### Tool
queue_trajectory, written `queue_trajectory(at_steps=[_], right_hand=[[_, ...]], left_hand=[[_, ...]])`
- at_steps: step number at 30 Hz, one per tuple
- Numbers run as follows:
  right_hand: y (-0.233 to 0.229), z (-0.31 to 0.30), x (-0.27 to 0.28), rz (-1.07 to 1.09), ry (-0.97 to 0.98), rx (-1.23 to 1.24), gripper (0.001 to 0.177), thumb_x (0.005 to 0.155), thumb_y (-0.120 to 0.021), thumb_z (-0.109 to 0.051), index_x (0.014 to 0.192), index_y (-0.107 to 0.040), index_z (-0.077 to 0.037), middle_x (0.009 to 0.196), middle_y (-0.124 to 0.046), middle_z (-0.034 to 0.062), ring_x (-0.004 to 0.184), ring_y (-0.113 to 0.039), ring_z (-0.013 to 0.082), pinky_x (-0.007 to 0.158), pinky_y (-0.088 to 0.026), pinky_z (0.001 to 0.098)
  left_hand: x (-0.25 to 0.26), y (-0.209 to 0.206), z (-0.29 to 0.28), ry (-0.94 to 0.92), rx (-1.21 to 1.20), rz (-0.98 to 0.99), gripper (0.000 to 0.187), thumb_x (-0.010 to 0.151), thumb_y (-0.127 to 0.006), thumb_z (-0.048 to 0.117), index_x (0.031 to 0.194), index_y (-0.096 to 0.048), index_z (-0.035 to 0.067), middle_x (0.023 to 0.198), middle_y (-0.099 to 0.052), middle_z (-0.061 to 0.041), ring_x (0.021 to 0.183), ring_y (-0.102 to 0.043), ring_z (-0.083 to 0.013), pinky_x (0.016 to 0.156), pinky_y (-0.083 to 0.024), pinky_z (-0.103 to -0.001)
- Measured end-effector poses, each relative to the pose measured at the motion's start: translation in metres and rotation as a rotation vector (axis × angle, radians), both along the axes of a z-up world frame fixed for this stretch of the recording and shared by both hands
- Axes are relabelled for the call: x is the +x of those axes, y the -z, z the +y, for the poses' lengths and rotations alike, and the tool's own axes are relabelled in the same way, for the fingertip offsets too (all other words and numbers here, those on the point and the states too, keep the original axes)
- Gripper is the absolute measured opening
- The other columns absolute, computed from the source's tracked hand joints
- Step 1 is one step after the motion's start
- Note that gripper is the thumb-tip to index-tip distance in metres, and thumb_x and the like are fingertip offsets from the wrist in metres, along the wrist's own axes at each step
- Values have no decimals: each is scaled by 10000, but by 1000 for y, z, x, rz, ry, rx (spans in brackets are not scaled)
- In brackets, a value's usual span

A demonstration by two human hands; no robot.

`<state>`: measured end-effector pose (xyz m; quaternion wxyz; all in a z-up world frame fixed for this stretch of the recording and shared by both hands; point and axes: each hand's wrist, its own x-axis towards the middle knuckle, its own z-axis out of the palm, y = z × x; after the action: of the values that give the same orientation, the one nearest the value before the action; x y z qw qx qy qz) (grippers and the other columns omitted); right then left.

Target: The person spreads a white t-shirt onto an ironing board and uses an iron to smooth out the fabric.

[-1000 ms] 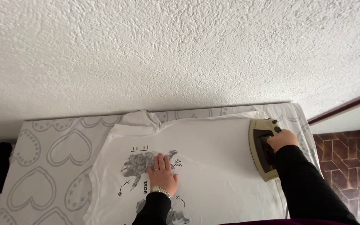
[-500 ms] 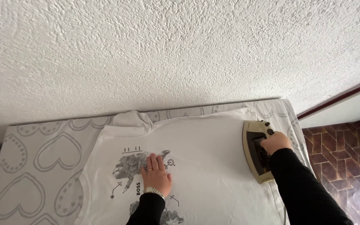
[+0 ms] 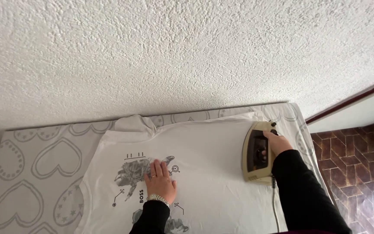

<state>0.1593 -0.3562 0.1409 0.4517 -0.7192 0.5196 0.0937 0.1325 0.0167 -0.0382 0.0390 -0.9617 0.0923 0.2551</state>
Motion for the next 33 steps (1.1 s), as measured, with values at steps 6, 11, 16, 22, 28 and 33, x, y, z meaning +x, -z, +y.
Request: queue_trajectory(at_steps=[6, 11, 16, 22, 28, 33], right_hand=[[54, -22, 24, -254, 289, 301, 443, 1024, -646, -405, 1058, -561, 29, 700, -584, 182, 606, -655, 332, 486, -546, 481], [93, -18, 41, -346, 373, 403, 446, 1029, -671, -385, 1041, -496, 25, 683, -549, 175, 575, -617, 337, 503, -565, 533], [63, 21, 57, -392, 440, 405, 407, 1017, -677, -371, 1066, -515, -1, 697, -574, 184, 572, -628, 305, 477, -570, 491], [68, 26, 56, -308, 283, 351, 351, 989, -630, -307, 1063, -534, 23, 647, -570, 163, 501, -604, 283, 439, -557, 440], [55, -3, 26, -126, -123, 85, 417, 941, -678, -355, 828, -603, 40, 624, -594, 184, 454, -581, 294, 366, -496, 457], [11, -3, -6, -60, -156, 39, 398, 957, -621, -330, 889, -608, 62, 637, -573, 185, 479, -547, 290, 419, -475, 428]], left_hand=[[1, -6, -1, -4, -14, 28, 886, 1026, -445, 509, 1636, -4, 44, 1728, 70, -186, 1587, 7, -359, 1229, -189, -581], [-3, 2, 0, 15, 6, -11, 889, 1017, -438, 516, 1635, -14, 38, 1725, 57, -201, 1586, 1, -360, 1221, -193, -582], [-2, 13, 0, 19, 12, -39, 919, 1003, -462, 541, 1634, -20, 40, 1723, 47, -209, 1584, -9, -366, 1215, -201, -586], [0, 2, 0, 8, 6, 19, 900, 1021, -435, 527, 1639, 7, 44, 1725, 90, -203, 1588, 26, -364, 1217, -198, -585], [1, -11, 0, 14, 21, 44, 885, 1033, -408, 523, 1643, 25, 50, 1728, 102, -189, 1591, 33, -348, 1225, -183, -569], [4, -23, -1, 10, 19, 70, 879, 1039, -396, 525, 1644, 32, 53, 1731, 100, -179, 1593, 26, -344, 1229, -190, -570]])
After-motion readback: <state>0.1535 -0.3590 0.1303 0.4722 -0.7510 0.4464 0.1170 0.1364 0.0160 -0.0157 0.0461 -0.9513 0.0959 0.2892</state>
